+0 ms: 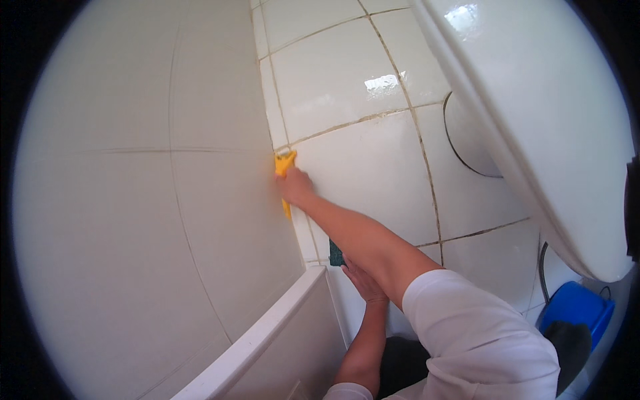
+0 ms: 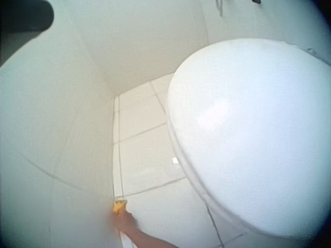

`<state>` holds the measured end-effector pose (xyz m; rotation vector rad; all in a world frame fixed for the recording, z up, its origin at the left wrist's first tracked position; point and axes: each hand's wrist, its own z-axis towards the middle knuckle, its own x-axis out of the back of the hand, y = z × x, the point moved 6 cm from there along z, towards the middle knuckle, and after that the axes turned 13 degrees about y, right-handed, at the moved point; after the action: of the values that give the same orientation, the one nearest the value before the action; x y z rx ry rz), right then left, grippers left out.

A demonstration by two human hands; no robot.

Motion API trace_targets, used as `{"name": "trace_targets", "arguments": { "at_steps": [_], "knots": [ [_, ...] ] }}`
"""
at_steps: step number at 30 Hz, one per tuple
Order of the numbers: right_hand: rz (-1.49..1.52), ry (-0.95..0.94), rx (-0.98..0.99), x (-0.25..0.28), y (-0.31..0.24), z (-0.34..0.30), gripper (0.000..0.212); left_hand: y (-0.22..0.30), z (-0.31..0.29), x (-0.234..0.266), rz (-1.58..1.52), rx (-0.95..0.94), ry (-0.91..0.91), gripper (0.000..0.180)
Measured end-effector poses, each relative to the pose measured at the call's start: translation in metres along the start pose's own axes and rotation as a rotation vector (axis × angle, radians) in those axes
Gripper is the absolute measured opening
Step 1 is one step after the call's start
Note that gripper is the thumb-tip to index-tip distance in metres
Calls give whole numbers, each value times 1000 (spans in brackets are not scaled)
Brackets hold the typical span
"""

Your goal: The person scrubs the bathroom floor tiles around the base of the toilet and along the wall using a green sponge and a yellow scraper, occasionally rinsing the sponge in a blue bucket of water.

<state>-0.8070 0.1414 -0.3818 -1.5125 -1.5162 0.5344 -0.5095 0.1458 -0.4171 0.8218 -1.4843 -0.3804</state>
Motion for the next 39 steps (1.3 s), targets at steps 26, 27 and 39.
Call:
{"name": "trace_targets", "arguments": {
  "at_steps": [26, 27, 39],
  "knots": [
    [-242, -125, 350, 203, 61, -138, 27, 54, 12, 15, 592, -358, 212, 71],
    [-379, -101, 427, 234, 70, -155, 27, 45, 14, 13, 592, -409, 310, 72],
    [-182, 172, -168, 573, 250, -490, 39, 135, -34, 27, 419, -607, 246, 61]
  ]
}}
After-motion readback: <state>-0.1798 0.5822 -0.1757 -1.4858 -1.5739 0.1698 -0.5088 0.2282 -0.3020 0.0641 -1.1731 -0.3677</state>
